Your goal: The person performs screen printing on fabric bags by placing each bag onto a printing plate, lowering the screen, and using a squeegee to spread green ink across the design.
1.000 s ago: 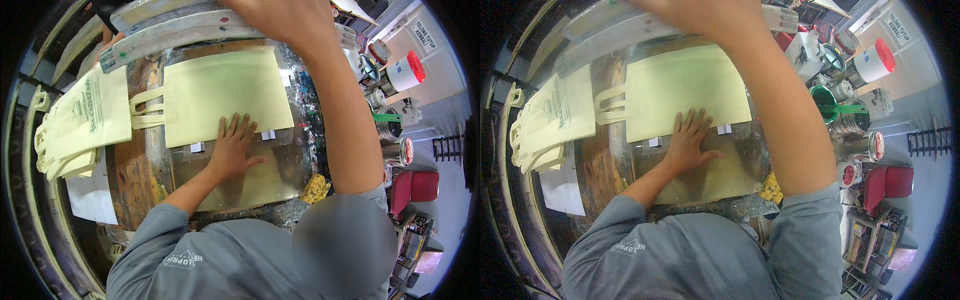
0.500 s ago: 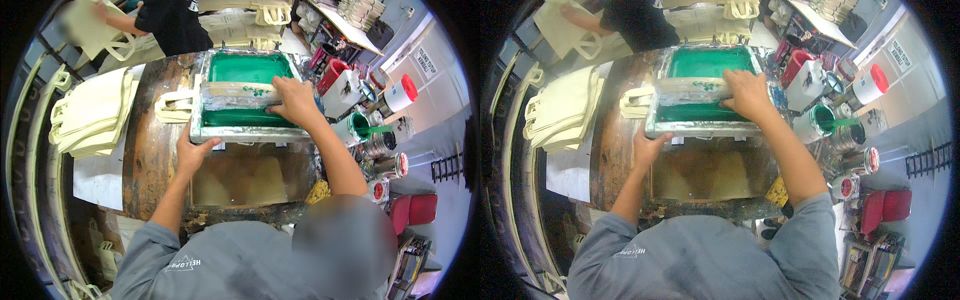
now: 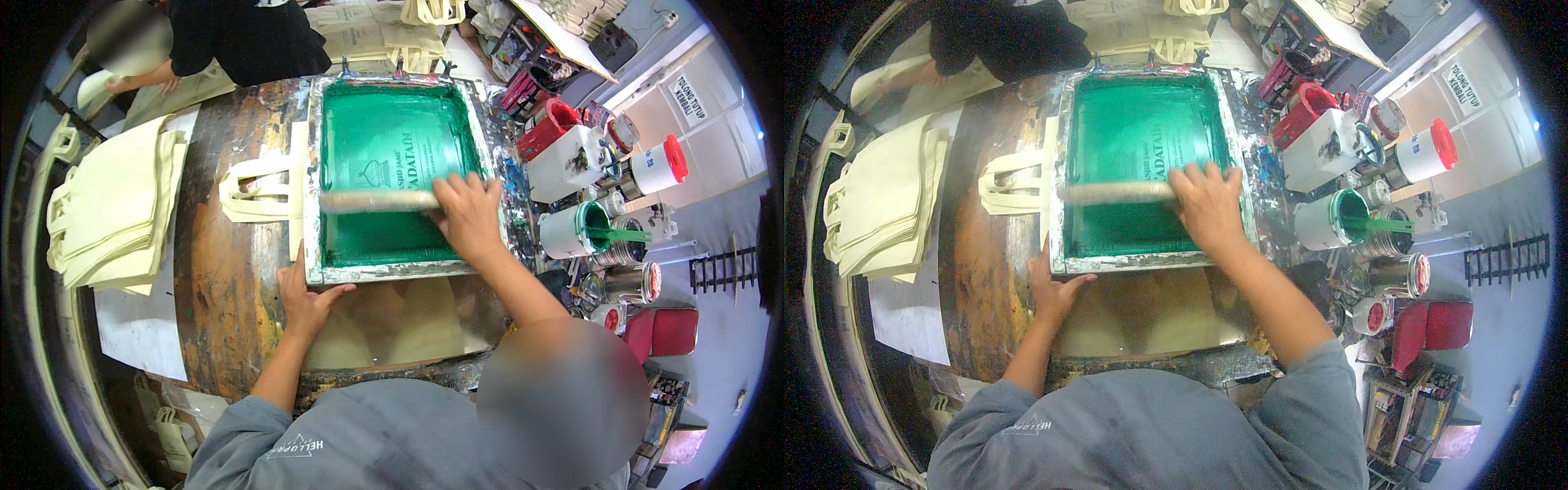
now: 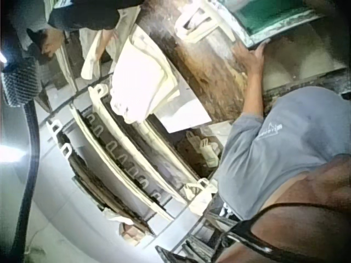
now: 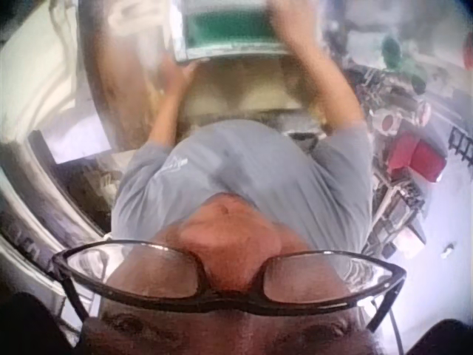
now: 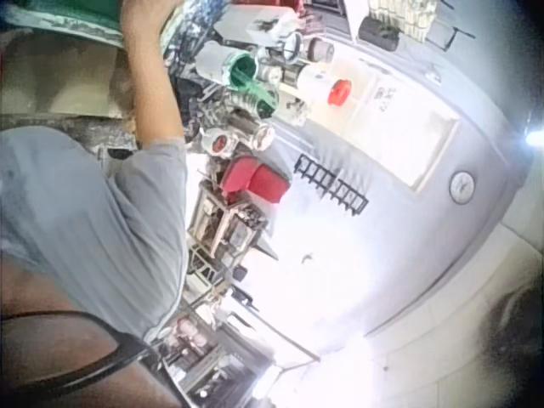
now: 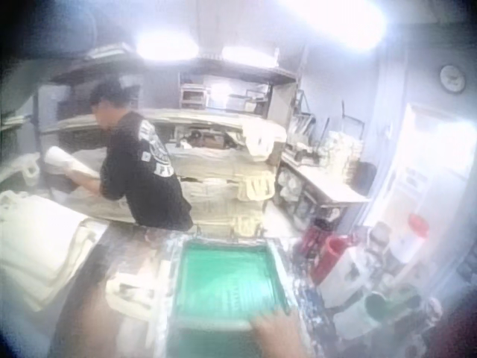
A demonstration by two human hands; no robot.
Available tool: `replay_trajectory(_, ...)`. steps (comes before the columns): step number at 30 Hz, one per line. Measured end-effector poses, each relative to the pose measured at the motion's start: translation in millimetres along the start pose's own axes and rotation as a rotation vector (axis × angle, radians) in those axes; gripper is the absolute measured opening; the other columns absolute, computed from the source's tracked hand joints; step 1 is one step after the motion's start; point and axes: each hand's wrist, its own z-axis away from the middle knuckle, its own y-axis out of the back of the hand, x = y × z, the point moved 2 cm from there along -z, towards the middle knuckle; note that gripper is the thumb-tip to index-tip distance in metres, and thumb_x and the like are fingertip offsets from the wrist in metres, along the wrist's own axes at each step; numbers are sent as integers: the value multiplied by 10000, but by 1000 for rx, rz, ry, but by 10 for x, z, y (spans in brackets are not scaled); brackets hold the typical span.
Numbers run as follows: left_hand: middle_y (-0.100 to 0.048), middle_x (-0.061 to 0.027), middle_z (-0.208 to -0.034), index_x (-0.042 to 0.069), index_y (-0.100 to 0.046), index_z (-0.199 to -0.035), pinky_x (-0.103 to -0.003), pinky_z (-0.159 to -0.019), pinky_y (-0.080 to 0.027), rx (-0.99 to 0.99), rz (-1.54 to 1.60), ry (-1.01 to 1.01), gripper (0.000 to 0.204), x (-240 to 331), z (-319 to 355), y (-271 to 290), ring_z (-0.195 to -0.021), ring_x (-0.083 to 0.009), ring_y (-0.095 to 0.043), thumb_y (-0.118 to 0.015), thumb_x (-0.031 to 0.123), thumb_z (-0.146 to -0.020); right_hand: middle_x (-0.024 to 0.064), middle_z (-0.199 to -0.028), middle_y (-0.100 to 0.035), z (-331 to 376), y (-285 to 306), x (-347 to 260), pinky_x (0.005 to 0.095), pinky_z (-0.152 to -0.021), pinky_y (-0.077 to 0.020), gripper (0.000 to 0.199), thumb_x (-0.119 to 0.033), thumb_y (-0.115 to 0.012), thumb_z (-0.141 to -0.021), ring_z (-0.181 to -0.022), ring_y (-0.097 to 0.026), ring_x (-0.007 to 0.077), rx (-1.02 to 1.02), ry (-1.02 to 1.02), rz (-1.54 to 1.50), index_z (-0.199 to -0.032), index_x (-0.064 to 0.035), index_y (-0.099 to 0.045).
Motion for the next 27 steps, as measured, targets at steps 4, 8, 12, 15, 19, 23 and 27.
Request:
replay_trajectory(4, -767, -95, -1153, -26, -488, -1577, -412, -955, -408, 2, -44, -79, 1210, 55, -80, 33, -966, -304, -579, -989, 505, -612, 22, -1031, -650, -719, -550, 434, 504, -880, -398, 477, -312, -910, -746, -1015, -620, 275, 92, -8, 73, -1116, -174, -642)
replay_trajectory(8, -678, -109, -1117, 27, -548, -1558, -411, -941, -357, -100, -327, -5, 1192, 61, -87, 128, -1080, -292, -559, -944, 642, -617, 20, -1085, -685, -1546, -910, 874, 531, -880, -431, 525, -368, -914, -756, -1084, -662, 280, 6, -31, 91, -1170, -191, -644)
replay_trajectory(12, -582, -157, -1177, 98, -604, -1531, -490, -1013, -392, 33, -344, -134, 1134, 269, -586, 388, -1160, -352, -531, -907, 720, -633, 6, -1141, -713, -2053, -824, 1089, 546, -880, -457, 590, -436, -915, -761, -1132, -680, 278, -86, -1, 74, -1230, -210, -639)
replay_trajectory(15, -585, -213, -1245, 70, -613, -1506, -550, -1078, -409, 80, -120, -339, 1066, 533, -1742, 169, -1205, -406, -538, -882, 714, -700, 1, -1130, -707, -2061, -1081, 1243, 533, -873, -454, 621, -440, -919, -755, -1133, -676, 270, -12, -20, 154, -1252, -212, -625)
replay_trajectory(19, -629, -247, -1344, 20, -624, -1412, -535, -1094, -449, 245, -359, -665, 830, 588, -3259, -608, -1277, -419, -579, -811, 611, -861, -2, -1155, -728, -2157, -1199, 1133, 533, -881, -459, 617, -429, -911, -774, -1148, -683, 261, -60, -18, 146, -1277, -218, -623)
replay_trajectory(23, -660, -187, -1023, 20, -652, -1037, -513, -883, -497, 80, -526, -526, 618, 448, -3405, -960, -1005, -393, -625, -742, 619, -913, 6, -1178, -748, -1914, -1028, 1082, 538, -896, -459, 604, -406, -908, -781, -1165, -691, 266, -111, 19, 110, -1272, -198, -623)
replay_trajectory(27, -632, -138, -875, 46, -595, -858, -489, -751, -507, 187, -478, -588, 589, 454, -2845, -855, -841, -367, -618, -741, 615, -900, 17, -1122, -727, -1425, -824, 856, 523, -896, -460, 580, -390, -901, -784, -1121, -686, 283, -66, 73, 92, -1248, -181, -622)
